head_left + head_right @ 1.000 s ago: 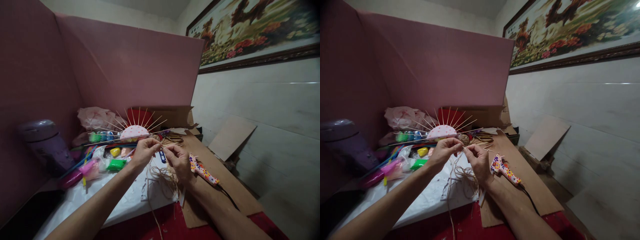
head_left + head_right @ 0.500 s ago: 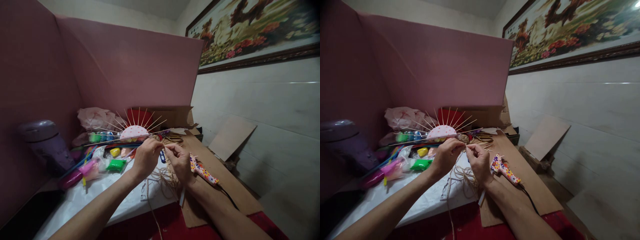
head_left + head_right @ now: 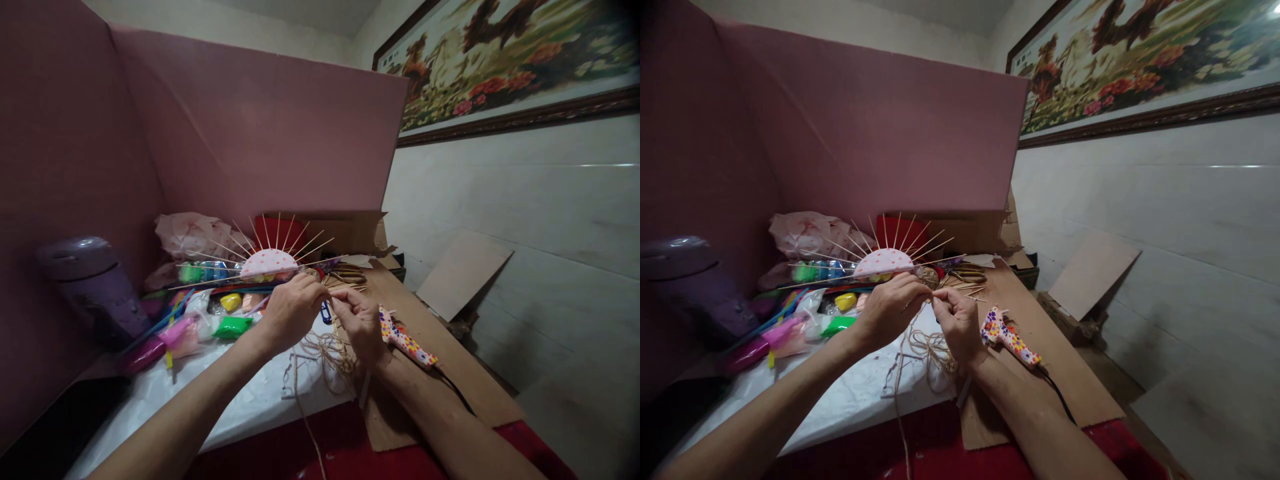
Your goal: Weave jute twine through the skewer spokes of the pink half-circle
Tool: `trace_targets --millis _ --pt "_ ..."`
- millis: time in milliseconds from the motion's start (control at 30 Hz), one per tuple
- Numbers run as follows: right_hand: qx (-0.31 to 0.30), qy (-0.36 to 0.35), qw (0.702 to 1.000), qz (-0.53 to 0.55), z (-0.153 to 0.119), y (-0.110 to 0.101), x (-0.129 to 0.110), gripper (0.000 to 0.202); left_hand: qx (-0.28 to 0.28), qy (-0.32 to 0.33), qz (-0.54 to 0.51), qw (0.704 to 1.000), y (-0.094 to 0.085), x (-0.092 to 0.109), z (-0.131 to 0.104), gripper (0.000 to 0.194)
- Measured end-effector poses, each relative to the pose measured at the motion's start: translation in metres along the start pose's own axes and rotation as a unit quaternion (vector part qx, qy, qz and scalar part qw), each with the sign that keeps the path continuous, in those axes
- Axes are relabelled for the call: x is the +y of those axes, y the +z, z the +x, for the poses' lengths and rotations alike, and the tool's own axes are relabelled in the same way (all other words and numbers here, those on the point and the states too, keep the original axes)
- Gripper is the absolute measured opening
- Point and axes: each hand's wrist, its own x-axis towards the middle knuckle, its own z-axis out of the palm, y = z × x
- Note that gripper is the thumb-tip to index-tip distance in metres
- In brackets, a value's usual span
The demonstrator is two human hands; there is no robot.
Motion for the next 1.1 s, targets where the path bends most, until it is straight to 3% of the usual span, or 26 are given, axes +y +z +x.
trace_targets --millis 133,267,367,500,667,800,1000,1100 --pt "-0.002 0.024 0.999 0.022 0.0 0.0 0.005 0.014 -0.003 0.017 0.03 0.999 0.0 0.002 -0.001 0.017" --pt "-0.001 0.058 0.994 0.093 0.001 0.002 0.01 0.015 0.031 -0.027 -0.009 0.999 0.009 0.001 -0.002 0.012" --pt "0.006 0.073 0.988 0.134 0.0 0.004 0.01 0.014 0.042 -0.061 0.002 0.997 0.013 -0.012 -0.003 0.012" --pt "0.02 0.071 0.984 0.162 -0.001 0.006 0.007 0.015 0.076 -0.178 0.063 0.979 0.006 -0.036 -0.004 0.011" --pt "0.034 0.077 0.987 0.135 0.003 0.005 0.011 0.017 0.002 -0.229 0.082 0.97 -0.004 -0.025 -0.002 0.018" --pt "0.034 0.067 0.993 0.09 0.004 0.003 0.014 0.02 -0.059 -0.202 0.058 0.976 -0.001 -0.011 -0.001 0.03" --pt "0.031 0.06 0.997 0.028 0.002 0.003 0.013 0.021 0.037 -0.094 -0.114 0.988 0.003 -0.011 -0.002 0.01" --pt "0.024 0.047 0.999 0.008 0.001 0.004 0.013 0.021 0.025 -0.048 -0.101 0.993 0.004 -0.005 -0.002 0.012"
